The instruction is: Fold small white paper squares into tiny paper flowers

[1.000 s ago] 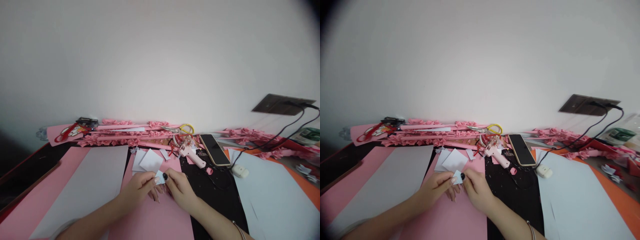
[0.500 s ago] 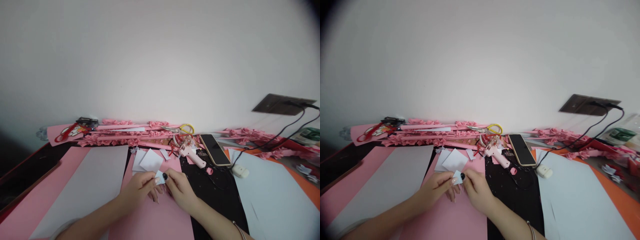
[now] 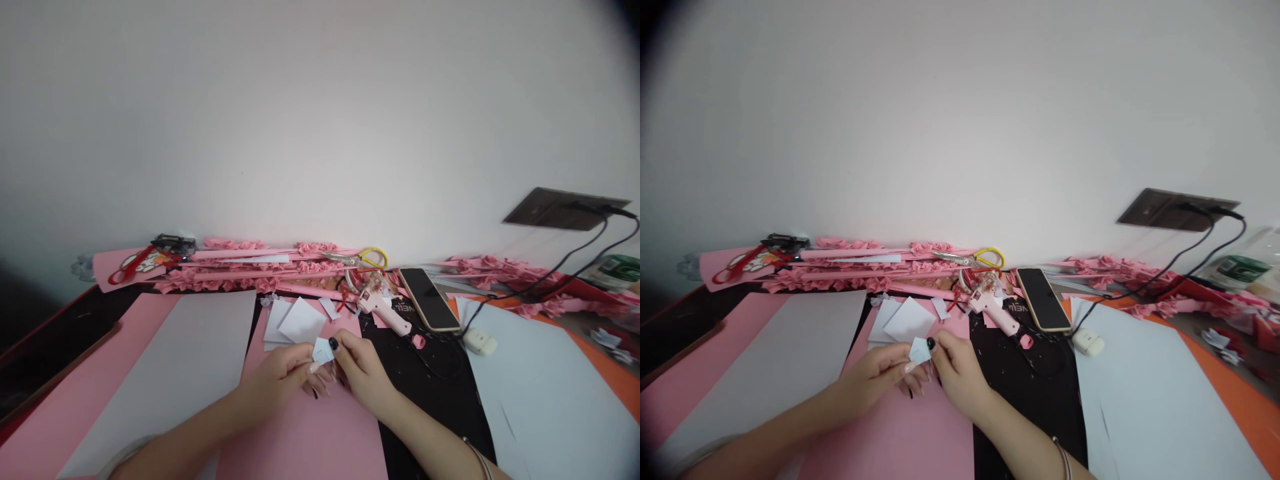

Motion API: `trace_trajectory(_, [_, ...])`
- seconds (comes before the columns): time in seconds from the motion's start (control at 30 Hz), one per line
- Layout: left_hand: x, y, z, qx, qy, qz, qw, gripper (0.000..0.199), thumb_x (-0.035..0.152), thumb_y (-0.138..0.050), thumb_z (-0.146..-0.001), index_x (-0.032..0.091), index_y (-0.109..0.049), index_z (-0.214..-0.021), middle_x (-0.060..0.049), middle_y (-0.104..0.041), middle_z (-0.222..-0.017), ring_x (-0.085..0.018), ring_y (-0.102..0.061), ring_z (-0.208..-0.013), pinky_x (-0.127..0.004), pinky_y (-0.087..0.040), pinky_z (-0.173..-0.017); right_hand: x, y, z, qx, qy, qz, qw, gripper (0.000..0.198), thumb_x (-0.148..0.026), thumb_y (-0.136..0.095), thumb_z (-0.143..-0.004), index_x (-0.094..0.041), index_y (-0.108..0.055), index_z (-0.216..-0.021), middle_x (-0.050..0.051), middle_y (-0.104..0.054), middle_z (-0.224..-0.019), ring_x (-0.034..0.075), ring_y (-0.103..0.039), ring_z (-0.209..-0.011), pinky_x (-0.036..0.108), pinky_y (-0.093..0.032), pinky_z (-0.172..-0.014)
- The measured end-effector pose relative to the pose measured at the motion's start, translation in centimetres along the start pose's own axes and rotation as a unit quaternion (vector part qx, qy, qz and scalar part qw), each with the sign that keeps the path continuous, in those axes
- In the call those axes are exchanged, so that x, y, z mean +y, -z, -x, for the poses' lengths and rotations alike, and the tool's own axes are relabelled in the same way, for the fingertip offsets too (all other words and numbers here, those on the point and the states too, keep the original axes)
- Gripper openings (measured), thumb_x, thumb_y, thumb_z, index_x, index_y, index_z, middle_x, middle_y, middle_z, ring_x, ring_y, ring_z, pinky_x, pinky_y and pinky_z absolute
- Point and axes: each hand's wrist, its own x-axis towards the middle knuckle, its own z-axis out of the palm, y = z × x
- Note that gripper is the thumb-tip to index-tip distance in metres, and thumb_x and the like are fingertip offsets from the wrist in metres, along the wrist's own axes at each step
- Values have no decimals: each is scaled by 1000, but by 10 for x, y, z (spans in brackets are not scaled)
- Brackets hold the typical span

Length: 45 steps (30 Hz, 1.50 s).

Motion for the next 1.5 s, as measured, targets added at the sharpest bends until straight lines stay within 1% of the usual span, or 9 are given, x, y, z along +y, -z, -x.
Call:
trace_trajectory(0.33, [-2,3,-1,-2,-9,16,1000,25,36,-49,-85,17,-58,-99,-5,-67,-93,-17,-64,-75,-29,-49,-72,-1,1,-1,6,19,3,1000,32,-35,-39,-93,-18,-46,-66,-6,-38,-46,8,-33,-40,20,-27,-42])
trace_trajectory(0.5, [2,1,-2,33,16,-18,999,26,37,-44,-87,15,-60,-87,-5,-68,-84,-16,-65,-68,-28,-50,-66,-4,1,0,-29,43,39,998,30,-28,-39,-92,-18,-46,-65,-5,-43,-51,8,-37,-44,20,-29,-45])
trace_trajectory(0.6, [3,2,-2,43,24,-21,999,27,37,-44,-87,15,-60,-84,-3,-67,-80,-16,-65,-66,-28,-50,-65,-4,0,2,-7,46,64,997,23,-24,-42,-91,-18,-46,-69,-4,-45,-54,9,-38,-47,20,-29,-46])
trace_trajectory(0.7, [2,3,-3,55,22,-9,998,26,38,-44,-86,16,-59,-86,-2,-67,-75,-16,-65,-65,-27,-50,-64,-5,-1,2,29,50,77,995,3,-19,-47,-86,-18,-48,-84,-3,-49,-63,10,-41,-51,20,-32,-48])
trace_trajectory(0.83, [2,3,-4,61,26,-2,998,27,40,-46,-86,16,-58,-81,-1,-66,-65,-17,-65,-64,-28,-50,-63,-9,0,0,50,97,86,990,23,-15,-59,-76,-20,-48,-96,4,-54,-90,15,-51,-71,23,-41,-57])
trace_trajectory(0.93, [4,2,-4,61,28,-3,998,28,41,-47,-85,16,-57,-80,-1,-66,-63,-18,-66,-64,-29,-50,-63,-11,1,-2,47,129,86,987,19,-13,-61,-76,-20,-51,-91,7,-53,-98,19,-52,-86,26,-44,-65])
trace_trajectory(1.23, [4,2,-3,54,21,-9,998,26,37,-45,-87,14,-59,-86,-2,-66,-66,-17,-66,-65,-27,-50,-63,-12,1,-2,64,161,77,982,14,-9,-61,-77,-20,-57,-84,5,-54,-95,18,-54,-90,29,-43,-76])
trace_trajectory(1.3, [3,3,-3,51,20,-12,998,27,36,-44,-88,14,-60,-86,-2,-66,-65,-17,-65,-64,-27,-50,-64,-12,1,-3,67,155,68,983,14,-8,-62,-76,-20,-57,-82,5,-54,-94,18,-55,-87,28,-43,-74])
trace_trajectory(1.5, [-2,3,-3,42,12,-11,999,25,34,-44,-88,16,-60,-94,-4,-66,-83,-16,-65,-66,-28,-50,-64,-12,0,-5,75,120,23,990,15,-6,-61,-75,-18,-56,-70,4,-55,-89,16,-55,-80,24,-40,-62])
